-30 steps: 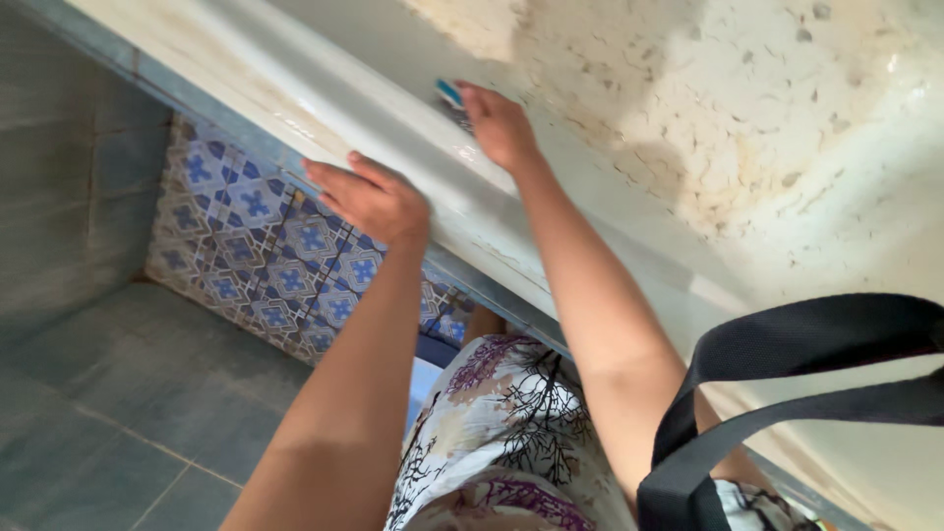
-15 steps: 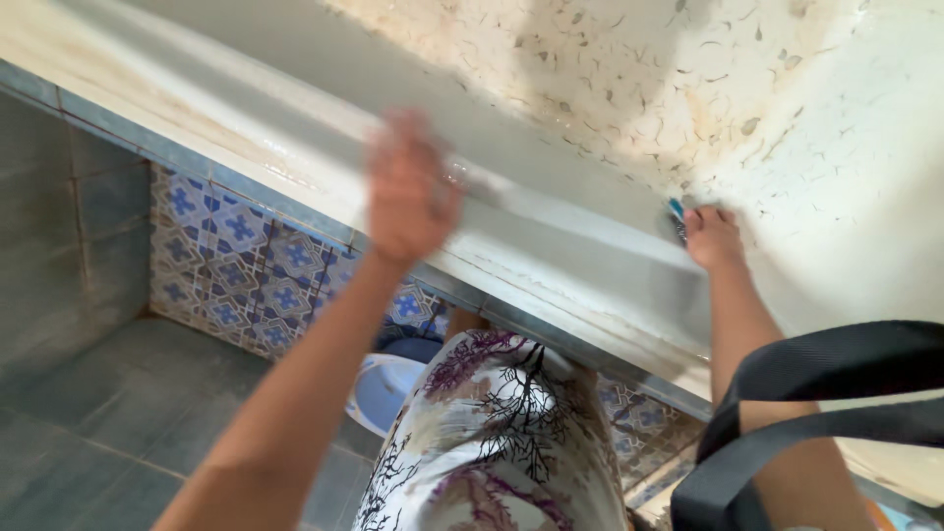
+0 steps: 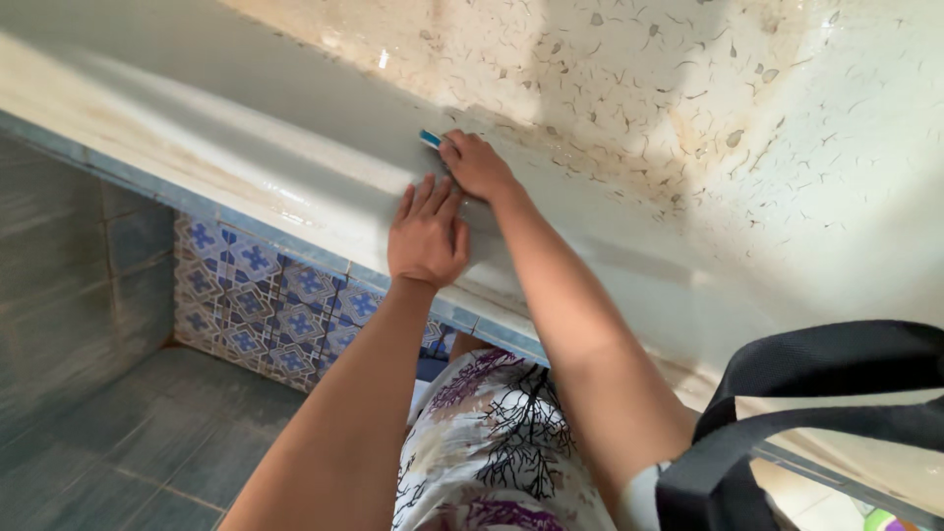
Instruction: The person cleans a bathtub by rinsing it with water from a blue bucket and scrubbing the inner surfaces and rim with a blue sponge.
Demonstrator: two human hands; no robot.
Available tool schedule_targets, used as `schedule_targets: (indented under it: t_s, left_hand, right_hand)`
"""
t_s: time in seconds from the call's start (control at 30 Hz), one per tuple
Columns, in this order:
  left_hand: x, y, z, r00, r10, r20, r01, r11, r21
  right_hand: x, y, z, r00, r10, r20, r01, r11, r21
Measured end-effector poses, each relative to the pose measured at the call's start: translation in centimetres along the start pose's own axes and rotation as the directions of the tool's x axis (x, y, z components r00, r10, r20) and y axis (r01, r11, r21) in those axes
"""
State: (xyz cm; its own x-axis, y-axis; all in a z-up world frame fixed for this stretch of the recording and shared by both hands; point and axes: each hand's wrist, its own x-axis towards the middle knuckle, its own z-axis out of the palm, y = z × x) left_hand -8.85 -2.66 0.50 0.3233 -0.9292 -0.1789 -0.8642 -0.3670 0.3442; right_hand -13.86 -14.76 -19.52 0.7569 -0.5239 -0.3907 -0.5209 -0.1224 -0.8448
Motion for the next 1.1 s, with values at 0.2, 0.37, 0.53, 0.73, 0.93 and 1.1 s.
schedule_targets:
  t_s: [0.2, 0.37, 0.53, 0.73, 0.93, 1.1]
  left_hand:
    - [0.0, 0.0, -0.4, 0.998, -0.057, 0.033, 0.058, 0.998, -0.030]
    - [0.1, -0.1, -0.3, 0.999, -0.039, 0.031, 0.039, 0.999, -0.014]
    - [0.1, 0.0, -0.4, 0.998, -0.042, 0.043, 0.042, 0.999, -0.010]
    - [0.1, 0.0, -0.3, 0.996, -0.043, 0.075, 0.043, 0.999, -0.007]
    - [0.1, 0.1, -0.5, 0.993, -0.059, 0.098, 0.059, 0.998, 0.002]
    - [0.4, 0.0, -0.8, 0.994, -0.047, 0.102, 0.046, 0.999, 0.006]
  right_hand:
    - [-4.6, 10.8, -4.9, 0.981, 0.191, -0.032, -0.193, 0.975, -0.110]
    - [-16.3, 18.8, -15.8, 0.879, 0.476, -0.033, -0.456, 0.817, -0.352]
    - [-19.6, 20.0, -17.9, 0.643, 0.753, -0.138, -0.728, 0.546, -0.415]
    - [-7.3, 18.9, -7.6, 0.945, 0.326, -0.004, -0.290, 0.836, -0.466]
    - [5.7, 9.0, 3.8, 0.998, 0.067, -0.017, -0.068, 0.996, -0.061]
    - [5.9, 7.9, 2.5, 1.000, -0.021, 0.011, 0.022, 0.991, -0.130]
